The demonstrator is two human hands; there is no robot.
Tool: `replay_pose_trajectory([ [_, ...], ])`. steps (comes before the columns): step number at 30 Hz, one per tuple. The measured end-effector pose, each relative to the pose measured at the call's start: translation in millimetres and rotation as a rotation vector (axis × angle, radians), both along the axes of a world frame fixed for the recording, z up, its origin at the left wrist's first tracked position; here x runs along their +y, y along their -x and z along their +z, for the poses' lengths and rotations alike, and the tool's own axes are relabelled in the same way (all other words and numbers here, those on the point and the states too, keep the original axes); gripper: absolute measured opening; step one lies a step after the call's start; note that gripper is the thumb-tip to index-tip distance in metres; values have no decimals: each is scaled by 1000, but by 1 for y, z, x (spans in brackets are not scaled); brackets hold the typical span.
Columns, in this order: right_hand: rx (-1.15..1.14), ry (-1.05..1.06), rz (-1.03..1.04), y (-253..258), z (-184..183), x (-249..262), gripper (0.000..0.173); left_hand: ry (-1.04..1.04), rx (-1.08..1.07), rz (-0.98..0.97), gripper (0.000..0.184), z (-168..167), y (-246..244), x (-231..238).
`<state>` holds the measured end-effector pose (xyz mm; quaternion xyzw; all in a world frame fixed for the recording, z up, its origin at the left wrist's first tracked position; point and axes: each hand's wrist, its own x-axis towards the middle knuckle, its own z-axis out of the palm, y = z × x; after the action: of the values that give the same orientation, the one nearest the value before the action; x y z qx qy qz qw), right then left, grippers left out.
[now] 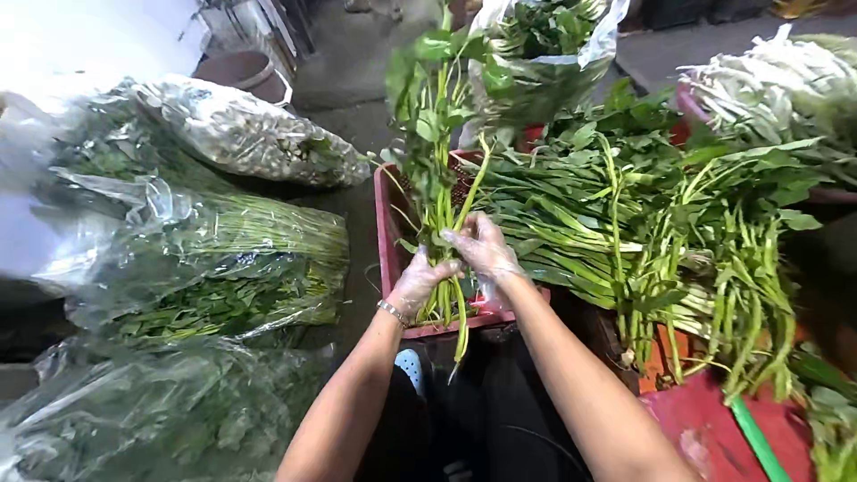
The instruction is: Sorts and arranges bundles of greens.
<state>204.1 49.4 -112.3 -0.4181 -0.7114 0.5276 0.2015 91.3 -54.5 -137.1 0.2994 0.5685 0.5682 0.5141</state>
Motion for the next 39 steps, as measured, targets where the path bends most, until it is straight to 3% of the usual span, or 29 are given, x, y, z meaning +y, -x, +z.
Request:
replay_pose_trajectory([
  [3, 36, 112, 10, 8, 1, -5, 43, 73, -9, 87, 46, -3, 12, 2],
  [6, 111, 228, -2, 10, 2, -9, 35, 144, 43, 162, 58, -10, 17, 12],
  [10, 298, 301, -184, 0, 20, -8, 31, 127, 60, 222, 65, -12, 25, 19],
  [13, 93, 172, -173, -6, 23, -5, 39, 60, 82, 262, 65, -24, 35, 25],
  [16, -183, 49, 38, -3, -1, -9, 47, 11, 90, 266, 66, -22, 33, 25],
  [18, -157, 50, 147, 3, -13, -22, 58, 26, 104, 272, 71, -12, 27, 20],
  [20, -101, 110, 146, 6, -17, -27, 57, 46, 104, 262, 80, -6, 24, 16],
  [25, 18, 88, -34, 1, -13, -27, 31, -6, 97, 200, 80, -8, 29, 15],
  [28, 51, 157, -75, -3, -6, -24, 36, -30, 55, 233, 81, -13, 29, 18],
  [31, 132, 325, 52, -1, -5, -28, 47, -48, 57, 302, 83, -21, 24, 24],
  [34, 72, 344, 133, -3, -7, -19, 51, -63, 110, 256, 80, -22, 24, 24],
  [39, 226, 310, -196, -32, 7, 8, 41, 65, 154, 182, 75, -14, 35, 11],
])
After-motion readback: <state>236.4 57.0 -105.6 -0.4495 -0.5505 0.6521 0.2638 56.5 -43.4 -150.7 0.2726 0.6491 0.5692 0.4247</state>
